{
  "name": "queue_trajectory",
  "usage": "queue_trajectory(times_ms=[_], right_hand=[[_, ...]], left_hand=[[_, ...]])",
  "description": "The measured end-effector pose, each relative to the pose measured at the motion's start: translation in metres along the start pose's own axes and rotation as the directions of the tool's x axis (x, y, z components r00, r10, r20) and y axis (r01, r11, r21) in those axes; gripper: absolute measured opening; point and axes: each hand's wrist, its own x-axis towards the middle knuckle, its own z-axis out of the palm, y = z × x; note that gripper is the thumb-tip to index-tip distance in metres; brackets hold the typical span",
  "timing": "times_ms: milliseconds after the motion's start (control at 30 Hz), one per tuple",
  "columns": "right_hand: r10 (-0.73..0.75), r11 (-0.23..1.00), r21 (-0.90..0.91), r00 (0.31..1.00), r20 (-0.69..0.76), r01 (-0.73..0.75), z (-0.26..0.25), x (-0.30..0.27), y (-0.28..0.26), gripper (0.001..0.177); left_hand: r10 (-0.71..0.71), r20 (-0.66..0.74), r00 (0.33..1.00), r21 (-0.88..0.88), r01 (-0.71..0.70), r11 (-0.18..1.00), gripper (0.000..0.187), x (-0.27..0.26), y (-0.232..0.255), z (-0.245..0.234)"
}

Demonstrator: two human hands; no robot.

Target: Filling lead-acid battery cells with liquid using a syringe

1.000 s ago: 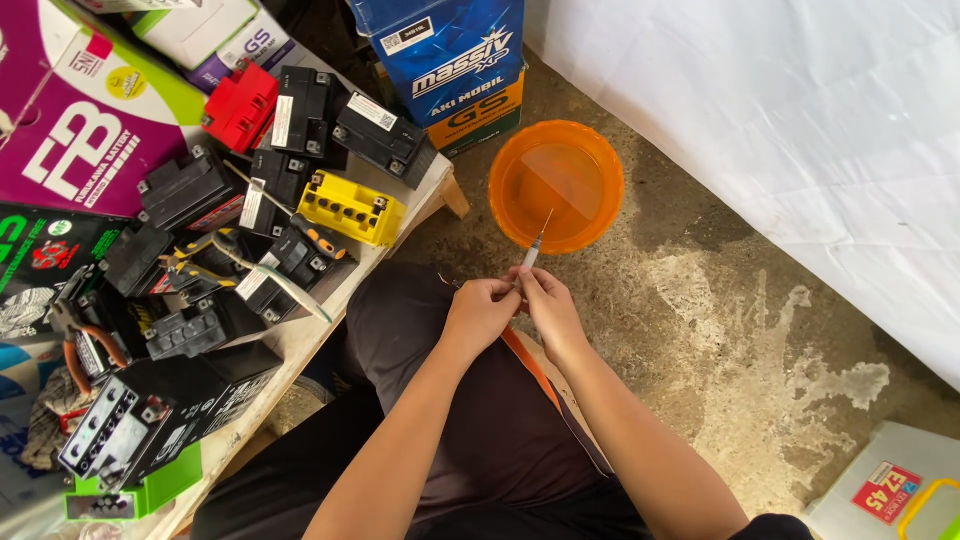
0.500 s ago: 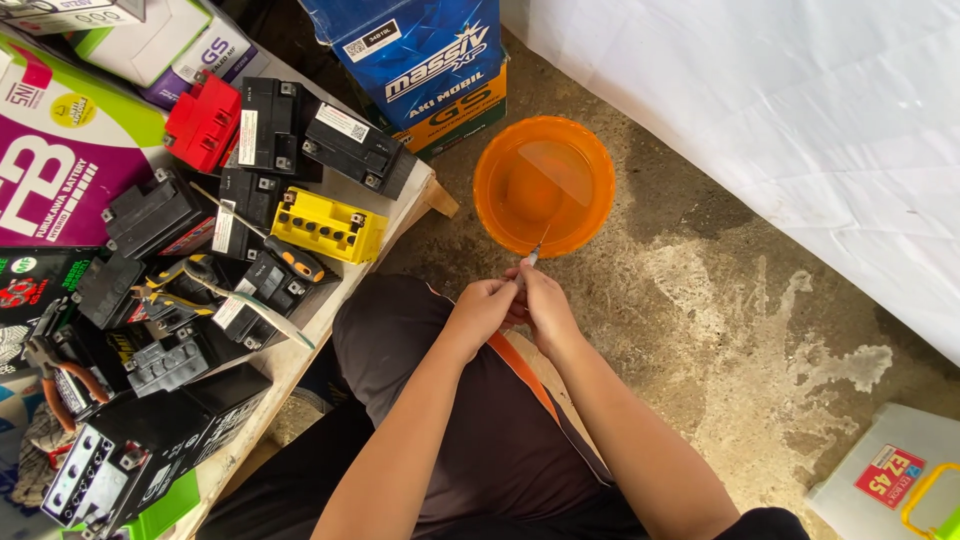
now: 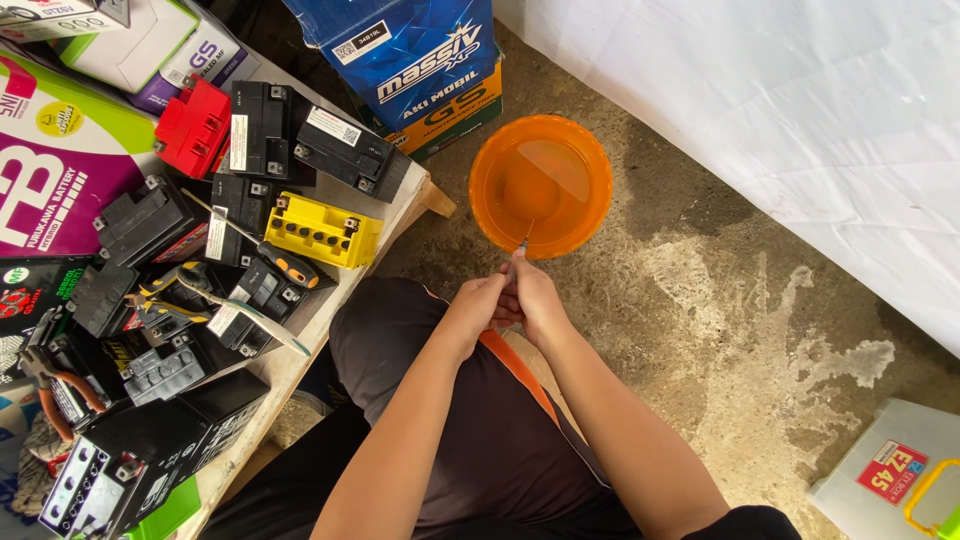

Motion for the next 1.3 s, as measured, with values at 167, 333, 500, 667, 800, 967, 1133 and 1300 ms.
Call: queue_trajectory(times_ms=[167,333,500,667,800,967,1133,1300], right_hand=[[0.0,1.0,-0.021,1.0,-0.018,-0.001,0.007,-0.007,-0.01,0.041],[0.002,1.0,-0.017,1.0,-0.018,-0.002,0.015,-0.021,-0.021,0.039],[0.049,0.999,0.01,0.998,-0.051,-0.048,0.018,-0.02,-0.025,0.038],[0.075,0.997,0.031,0.996,-0.057,-0.073,0.014,0.002,-0.013,0.038],[0.093,0.995,0.038,0.994,-0.065,-0.09,0.012,0.012,-0.009,0.038],[0.092,0.995,0.046,0.993,-0.069,-0.088,0.015,0.008,-0.012,0.039],[0.118,0.991,0.079,0.99,-0.078,-0.111,0.015,0.018,-0.009,0.04],[0.137,0.988,0.081,0.986,-0.098,-0.13,0.014,0.033,0.0,0.04]], left_hand=[[-0.011,0.007,1.0,-0.042,0.011,0.999,0.037,0.006,-0.002,-0.002],[-0.02,0.019,1.0,-0.1,0.022,0.995,0.033,0.017,-0.008,-0.006],[-0.076,0.102,0.992,-0.216,0.097,0.972,0.027,0.023,-0.008,-0.009],[-0.086,0.129,0.988,-0.238,0.115,0.965,0.025,0.022,-0.003,-0.009],[-0.12,0.142,0.983,-0.254,0.153,0.955,0.023,0.02,0.0,-0.008],[-0.107,0.154,0.982,-0.302,0.15,0.941,0.022,0.021,0.0,-0.009],[-0.115,0.165,0.98,-0.365,0.169,0.916,0.02,0.029,-0.005,-0.011],[-0.115,0.164,0.98,-0.389,0.172,0.905,0.022,0.038,-0.014,-0.011]])
